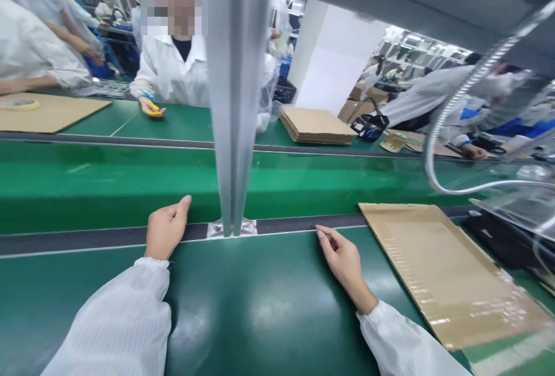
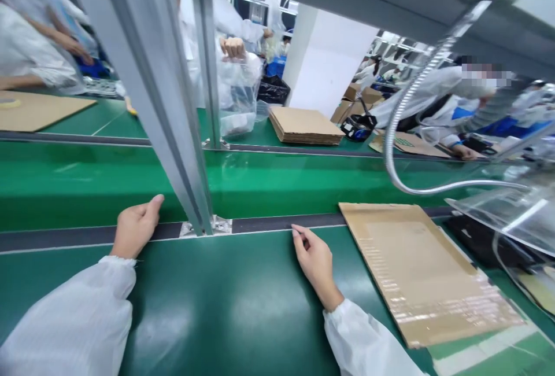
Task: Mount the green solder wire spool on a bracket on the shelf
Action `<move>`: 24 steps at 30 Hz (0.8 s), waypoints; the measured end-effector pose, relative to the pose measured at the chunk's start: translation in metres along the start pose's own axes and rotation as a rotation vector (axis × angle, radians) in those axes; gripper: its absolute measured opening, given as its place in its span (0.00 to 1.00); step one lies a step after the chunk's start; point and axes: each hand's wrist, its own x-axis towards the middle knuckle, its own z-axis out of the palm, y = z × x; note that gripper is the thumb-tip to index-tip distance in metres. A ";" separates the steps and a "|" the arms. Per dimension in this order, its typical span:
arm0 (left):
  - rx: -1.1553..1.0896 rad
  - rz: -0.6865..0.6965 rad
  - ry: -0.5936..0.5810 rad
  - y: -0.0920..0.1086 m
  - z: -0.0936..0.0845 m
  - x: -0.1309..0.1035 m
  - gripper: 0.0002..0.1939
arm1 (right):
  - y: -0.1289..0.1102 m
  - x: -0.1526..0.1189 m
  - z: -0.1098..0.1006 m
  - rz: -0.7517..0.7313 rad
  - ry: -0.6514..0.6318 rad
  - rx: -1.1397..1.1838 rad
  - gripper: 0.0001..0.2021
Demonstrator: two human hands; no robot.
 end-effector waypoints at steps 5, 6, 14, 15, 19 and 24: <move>0.006 0.028 -0.021 0.002 0.002 -0.002 0.30 | 0.003 0.001 -0.002 -0.017 -0.040 -0.095 0.26; 0.008 0.024 -0.029 0.003 0.002 -0.002 0.30 | 0.004 0.002 -0.002 -0.016 -0.045 -0.107 0.26; -0.020 -0.004 -0.030 0.008 0.001 -0.006 0.24 | 0.002 0.002 -0.002 -0.003 -0.061 -0.166 0.28; -0.019 -0.006 -0.033 0.008 0.000 -0.006 0.25 | 0.002 0.002 -0.003 -0.002 -0.061 -0.172 0.29; -0.006 -0.004 -0.034 0.009 0.000 -0.007 0.25 | 0.005 0.003 -0.004 -0.005 -0.065 -0.188 0.29; -0.025 -0.010 -0.027 0.006 0.000 -0.007 0.21 | 0.012 0.006 -0.003 -0.048 -0.064 -0.179 0.28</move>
